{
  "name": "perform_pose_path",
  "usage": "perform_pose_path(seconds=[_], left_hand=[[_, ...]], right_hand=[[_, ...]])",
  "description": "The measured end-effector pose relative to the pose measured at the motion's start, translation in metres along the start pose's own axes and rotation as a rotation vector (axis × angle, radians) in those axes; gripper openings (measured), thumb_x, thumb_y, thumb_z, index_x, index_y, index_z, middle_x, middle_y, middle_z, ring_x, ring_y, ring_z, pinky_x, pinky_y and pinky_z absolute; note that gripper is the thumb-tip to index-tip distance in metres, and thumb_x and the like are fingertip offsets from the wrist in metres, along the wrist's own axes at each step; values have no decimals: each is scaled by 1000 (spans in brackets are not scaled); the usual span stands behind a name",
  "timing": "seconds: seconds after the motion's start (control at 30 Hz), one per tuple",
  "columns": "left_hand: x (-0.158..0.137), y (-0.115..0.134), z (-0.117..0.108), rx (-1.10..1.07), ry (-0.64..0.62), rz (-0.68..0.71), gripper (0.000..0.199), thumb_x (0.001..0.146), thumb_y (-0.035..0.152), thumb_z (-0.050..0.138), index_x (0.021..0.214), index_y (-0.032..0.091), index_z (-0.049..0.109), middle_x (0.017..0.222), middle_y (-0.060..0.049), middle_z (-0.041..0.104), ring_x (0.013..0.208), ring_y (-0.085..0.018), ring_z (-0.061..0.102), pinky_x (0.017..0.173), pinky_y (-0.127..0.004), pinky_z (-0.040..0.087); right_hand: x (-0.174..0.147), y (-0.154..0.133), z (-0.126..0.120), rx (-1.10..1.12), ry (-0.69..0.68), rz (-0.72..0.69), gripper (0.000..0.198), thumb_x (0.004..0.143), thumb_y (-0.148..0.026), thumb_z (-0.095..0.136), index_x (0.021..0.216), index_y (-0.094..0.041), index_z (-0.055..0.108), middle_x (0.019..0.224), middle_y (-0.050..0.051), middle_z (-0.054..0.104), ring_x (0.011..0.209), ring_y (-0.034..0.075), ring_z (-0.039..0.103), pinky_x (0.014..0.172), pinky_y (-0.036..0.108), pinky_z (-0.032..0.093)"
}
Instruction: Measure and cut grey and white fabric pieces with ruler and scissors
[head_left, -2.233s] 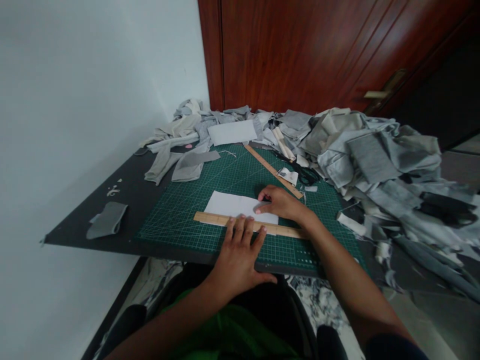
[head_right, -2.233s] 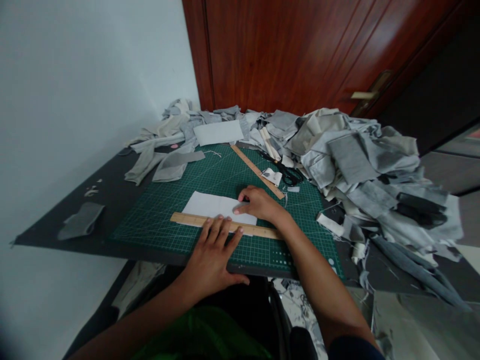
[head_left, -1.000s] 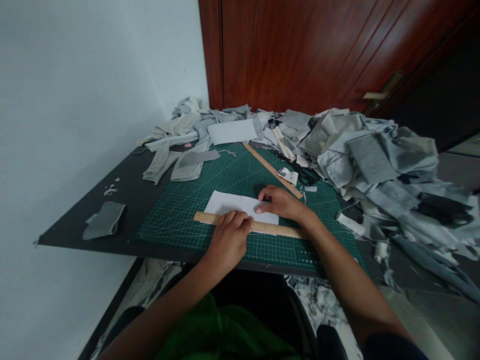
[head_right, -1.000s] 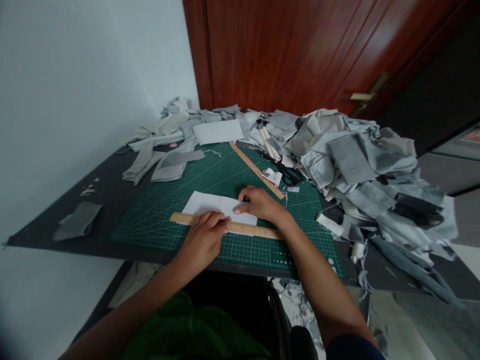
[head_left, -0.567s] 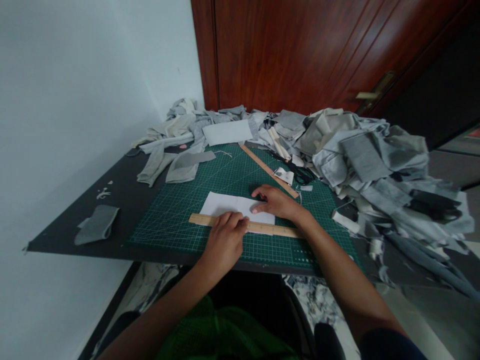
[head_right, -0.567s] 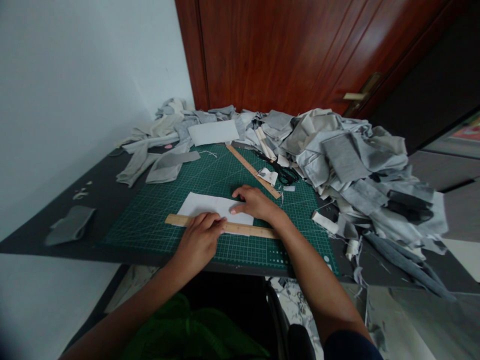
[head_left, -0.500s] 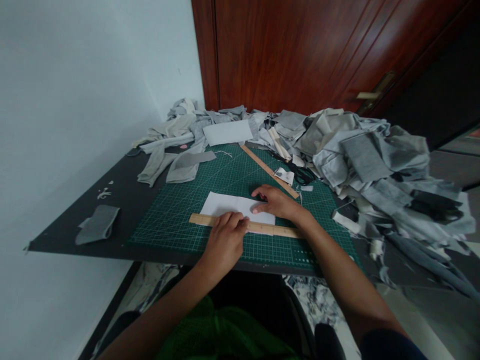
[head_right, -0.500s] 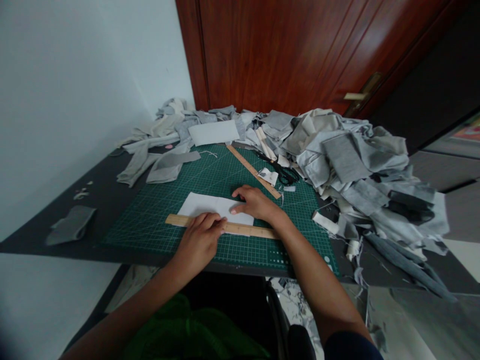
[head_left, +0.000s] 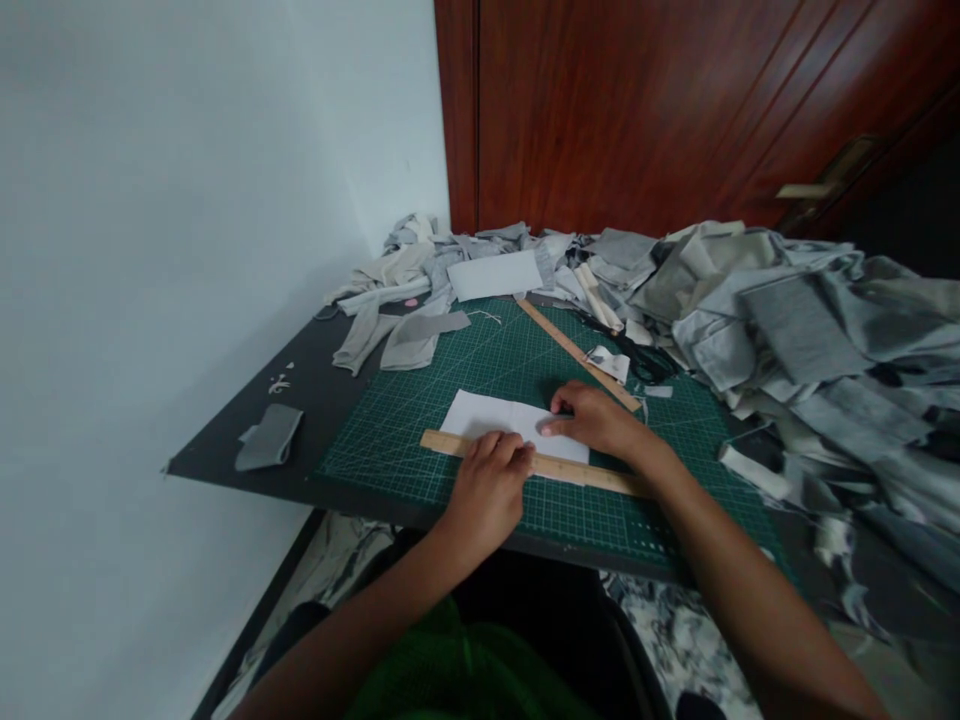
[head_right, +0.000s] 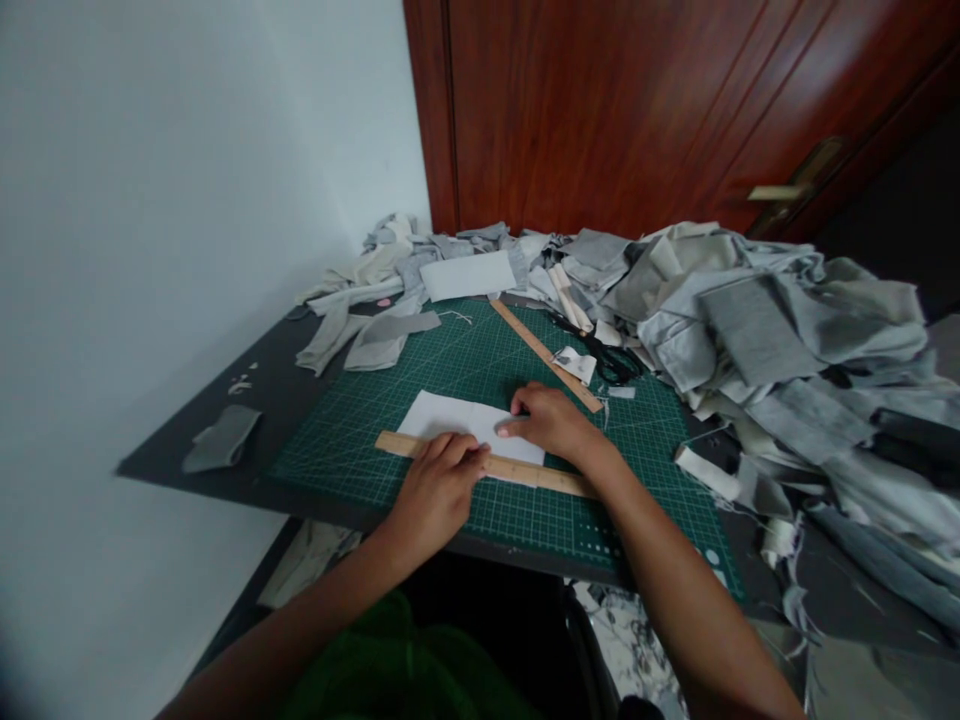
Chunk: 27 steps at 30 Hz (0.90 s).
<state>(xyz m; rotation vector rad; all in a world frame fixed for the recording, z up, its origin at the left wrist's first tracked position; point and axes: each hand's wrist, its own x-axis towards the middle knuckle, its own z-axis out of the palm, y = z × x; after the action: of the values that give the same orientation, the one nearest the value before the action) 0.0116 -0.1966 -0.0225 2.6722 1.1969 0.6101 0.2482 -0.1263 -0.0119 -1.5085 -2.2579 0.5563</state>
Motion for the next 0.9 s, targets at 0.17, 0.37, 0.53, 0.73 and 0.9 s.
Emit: perform_pose_path(seconds=[0.17, 0.37, 0.53, 0.73, 0.9], left_hand=[[0, 0, 0, 1, 7, 1, 35, 95, 9, 51, 125, 22, 64, 115, -7, 63, 111, -26, 53, 98, -45, 48], [-1, 0, 1, 0, 4, 3, 36, 95, 8, 51, 126, 22, 63, 115, -7, 63, 111, -27, 54, 97, -46, 49], [-1, 0, 0, 0, -3, -1, 36, 94, 8, 52, 126, 21, 63, 115, -7, 63, 111, -27, 54, 95, -46, 50], [-1, -1, -1, -14, -7, 2, 33, 96, 9, 51, 125, 19, 64, 115, -7, 64, 110, -26, 53, 96, -45, 49], [1, -4, 0, -63, -6, 3, 31, 96, 9, 53, 121, 19, 67, 113, -7, 65, 108, -26, 53, 93, -44, 48]], right_hand=[[0, -2, 1, 57, -19, -45, 19, 87, -37, 74, 83, -20, 68, 82, 2, 60, 71, 17, 57, 64, 28, 38], [1, 0, 3, 82, 7, -71, 18, 90, -35, 70, 80, -20, 67, 80, 1, 60, 71, 17, 57, 65, 29, 39], [2, -1, 4, 92, 20, -77, 17, 90, -33, 71, 80, -20, 67, 79, 1, 60, 70, 17, 57, 64, 29, 39], [2, -1, 3, 75, 17, -86, 17, 89, -33, 71, 80, -19, 67, 79, 2, 60, 69, 17, 57, 63, 29, 39], [-1, -13, -2, 7, 94, -121, 15, 88, -33, 73, 84, -19, 68, 83, 3, 60, 72, 18, 57, 67, 30, 41]])
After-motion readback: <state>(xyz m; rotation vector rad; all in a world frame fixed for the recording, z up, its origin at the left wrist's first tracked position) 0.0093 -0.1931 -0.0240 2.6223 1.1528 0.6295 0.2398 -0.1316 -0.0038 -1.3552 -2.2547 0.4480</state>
